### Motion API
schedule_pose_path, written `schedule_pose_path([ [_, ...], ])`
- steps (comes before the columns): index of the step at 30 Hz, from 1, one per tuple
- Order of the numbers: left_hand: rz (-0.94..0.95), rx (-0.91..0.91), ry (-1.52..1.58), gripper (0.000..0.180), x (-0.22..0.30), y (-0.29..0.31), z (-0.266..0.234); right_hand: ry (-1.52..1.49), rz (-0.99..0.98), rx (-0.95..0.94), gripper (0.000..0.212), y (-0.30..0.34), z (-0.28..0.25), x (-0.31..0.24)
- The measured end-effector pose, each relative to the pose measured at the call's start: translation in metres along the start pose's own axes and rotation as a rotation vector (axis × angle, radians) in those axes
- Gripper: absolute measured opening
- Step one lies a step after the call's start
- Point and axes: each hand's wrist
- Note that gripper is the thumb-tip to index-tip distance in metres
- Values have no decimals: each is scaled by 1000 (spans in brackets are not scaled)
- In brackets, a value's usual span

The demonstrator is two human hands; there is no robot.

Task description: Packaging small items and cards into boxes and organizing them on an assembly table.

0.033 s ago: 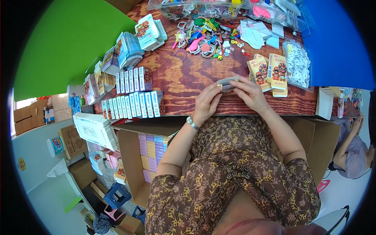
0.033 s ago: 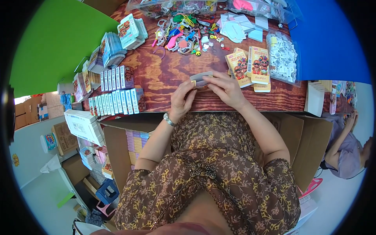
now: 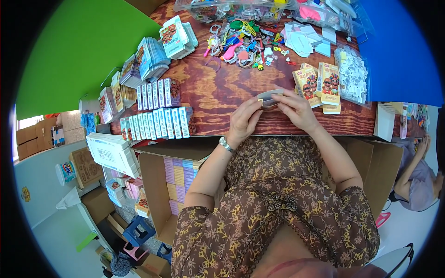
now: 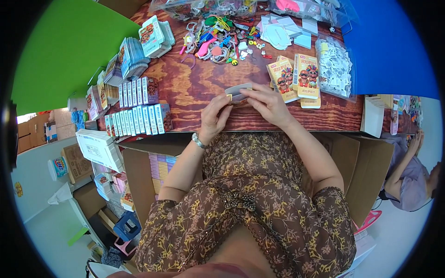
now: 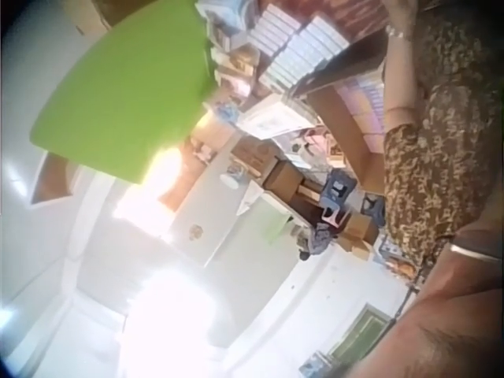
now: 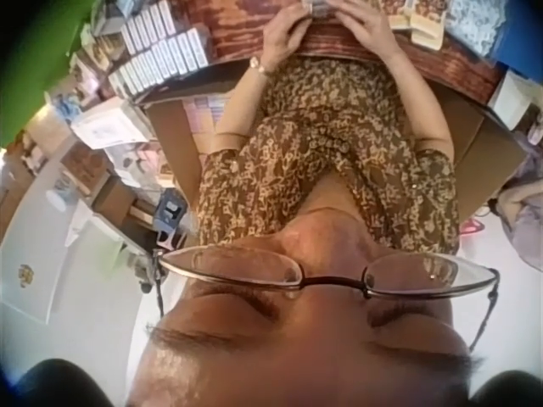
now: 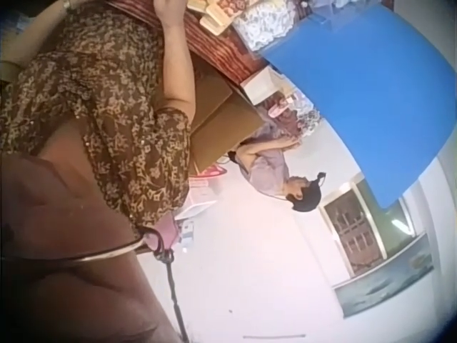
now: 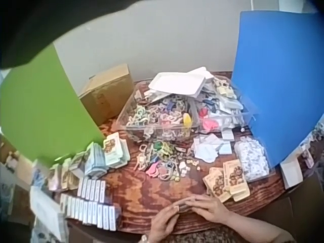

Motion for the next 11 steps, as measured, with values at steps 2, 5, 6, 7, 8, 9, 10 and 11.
schedule_pose_path([
  [2,23,-20,33,28,1,-9,-8,-86,135,-204,30,-5,-9,-2],
  [5,18,-36,105,26,0,-12,-13,-36,24,-330,31,-15,-22,-9],
  [6,1,-60,136,24,3,-13,-14,-34,24,-330,31,-15,-25,-10],
  [7,-16,-84,166,23,4,-14,-16,-17,-3,-345,30,-15,-28,-12],
  [8,-17,-80,166,23,3,-13,-16,-1,-31,-364,30,-14,-30,-13],
  [9,8,-77,155,22,3,-12,-16,0,-32,-368,30,-15,-33,-13],
  [10,34,-74,145,21,3,-11,-17,-42,77,-408,29,-17,-36,-13],
  [11,15,-82,153,24,3,-11,-18,-85,187,-445,29,-21,-39,-12],
])
Point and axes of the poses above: each hand's wrist, its own y-axis away from the middle knuckle, its own z-axis out of the palm, x = y × z, and after that the axes turned 11 degrees about z, right-handed
